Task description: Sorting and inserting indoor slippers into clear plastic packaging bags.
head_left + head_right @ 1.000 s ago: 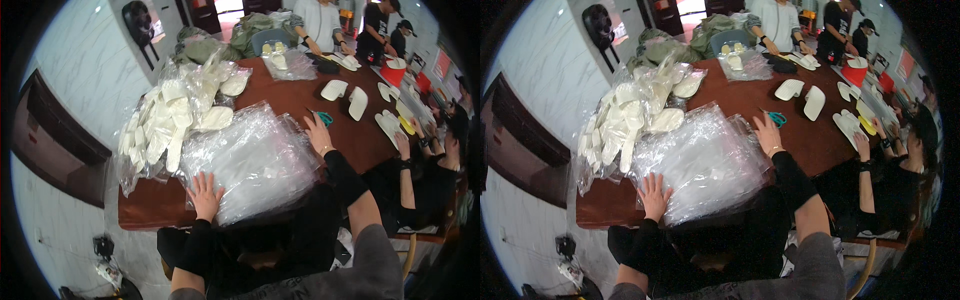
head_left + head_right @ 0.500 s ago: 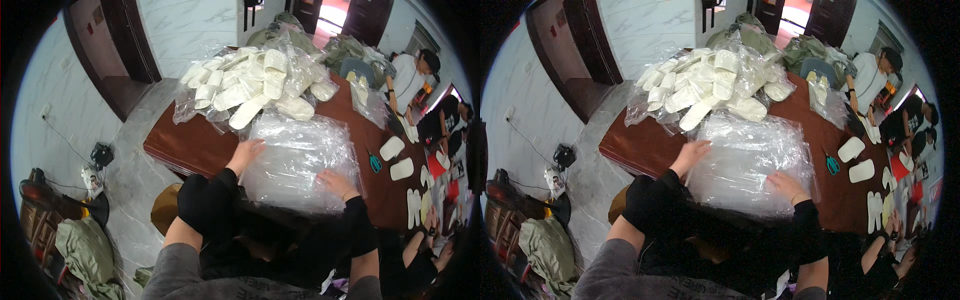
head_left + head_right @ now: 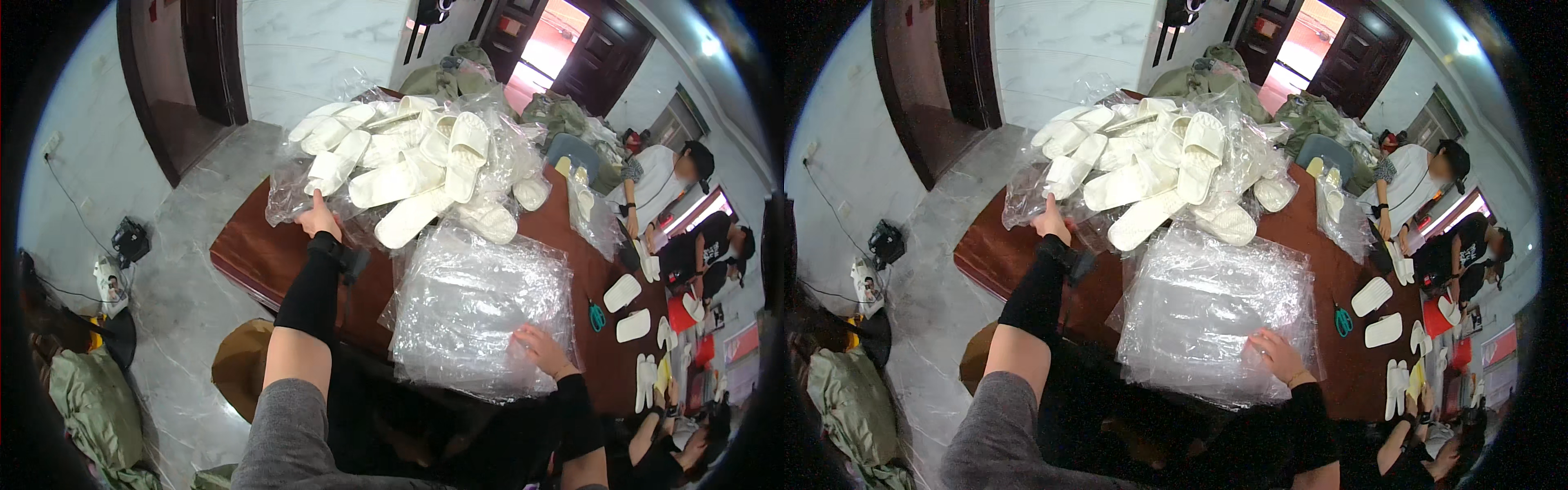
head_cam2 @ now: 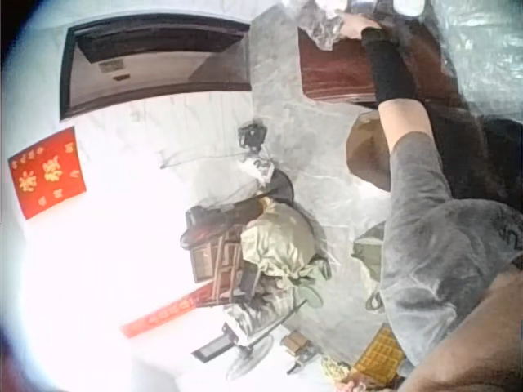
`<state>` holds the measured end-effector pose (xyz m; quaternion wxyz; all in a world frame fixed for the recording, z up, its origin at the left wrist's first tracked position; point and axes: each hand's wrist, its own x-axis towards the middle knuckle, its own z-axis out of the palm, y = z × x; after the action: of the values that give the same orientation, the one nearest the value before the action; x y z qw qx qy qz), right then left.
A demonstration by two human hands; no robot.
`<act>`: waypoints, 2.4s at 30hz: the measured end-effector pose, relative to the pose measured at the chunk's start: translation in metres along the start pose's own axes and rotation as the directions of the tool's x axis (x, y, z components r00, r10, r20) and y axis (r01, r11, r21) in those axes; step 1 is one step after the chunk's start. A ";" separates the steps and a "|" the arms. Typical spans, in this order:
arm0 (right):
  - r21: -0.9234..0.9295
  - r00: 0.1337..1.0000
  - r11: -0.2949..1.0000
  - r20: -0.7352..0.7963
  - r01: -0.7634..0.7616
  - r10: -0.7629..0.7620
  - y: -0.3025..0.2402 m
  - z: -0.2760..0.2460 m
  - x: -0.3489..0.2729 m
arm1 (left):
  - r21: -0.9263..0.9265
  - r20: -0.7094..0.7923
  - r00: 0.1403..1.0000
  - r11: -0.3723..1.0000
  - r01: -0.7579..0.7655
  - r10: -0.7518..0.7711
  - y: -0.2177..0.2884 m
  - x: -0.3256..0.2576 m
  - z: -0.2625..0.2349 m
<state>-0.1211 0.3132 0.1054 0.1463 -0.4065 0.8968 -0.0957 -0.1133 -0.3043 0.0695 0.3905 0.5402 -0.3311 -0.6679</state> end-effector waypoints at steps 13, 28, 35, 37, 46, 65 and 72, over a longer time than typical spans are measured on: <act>0.046 0.995 0.996 -0.070 0.071 -0.068 -0.009 -0.002 0.009 | -0.075 0.498 0.803 0.939 -0.335 0.327 0.059 -0.072 -0.121; 0.031 0.995 0.999 -0.095 -0.021 0.024 0.034 0.016 -0.029 | 0.085 0.949 0.313 0.982 -0.167 -0.029 0.063 -0.353 -0.111; 0.570 0.968 0.815 -0.246 0.099 0.055 0.061 0.022 -0.043 | 0.348 0.868 0.447 0.909 -0.231 -0.218 -0.068 -0.304 -0.072; 0.403 0.898 0.889 -0.439 0.215 -0.019 0.080 0.018 -0.060 | 0.336 0.876 0.442 0.900 -0.277 -0.191 -0.074 -0.305 -0.063; 0.983 0.837 0.136 -0.178 0.125 0.517 0.028 -0.073 -0.092 | 0.236 0.941 0.315 0.908 -0.346 -0.125 -0.032 -0.329 -0.076; 0.490 0.593 0.871 -0.712 0.039 0.375 0.097 -0.046 -0.112 | -0.520 0.849 -0.526 -0.260 -0.814 -0.051 0.011 -0.297 -0.121; 0.010 0.660 1.000 -0.751 0.009 0.001 -0.031 -0.076 -0.068 | -0.273 0.943 -0.227 0.176 -0.946 0.245 -0.013 -0.289 -0.124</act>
<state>-0.0825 0.3489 0.1982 -0.2341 -0.3318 0.8758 -0.2609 0.0383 -0.0470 0.1678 0.2268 -0.1392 -0.9054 -0.3307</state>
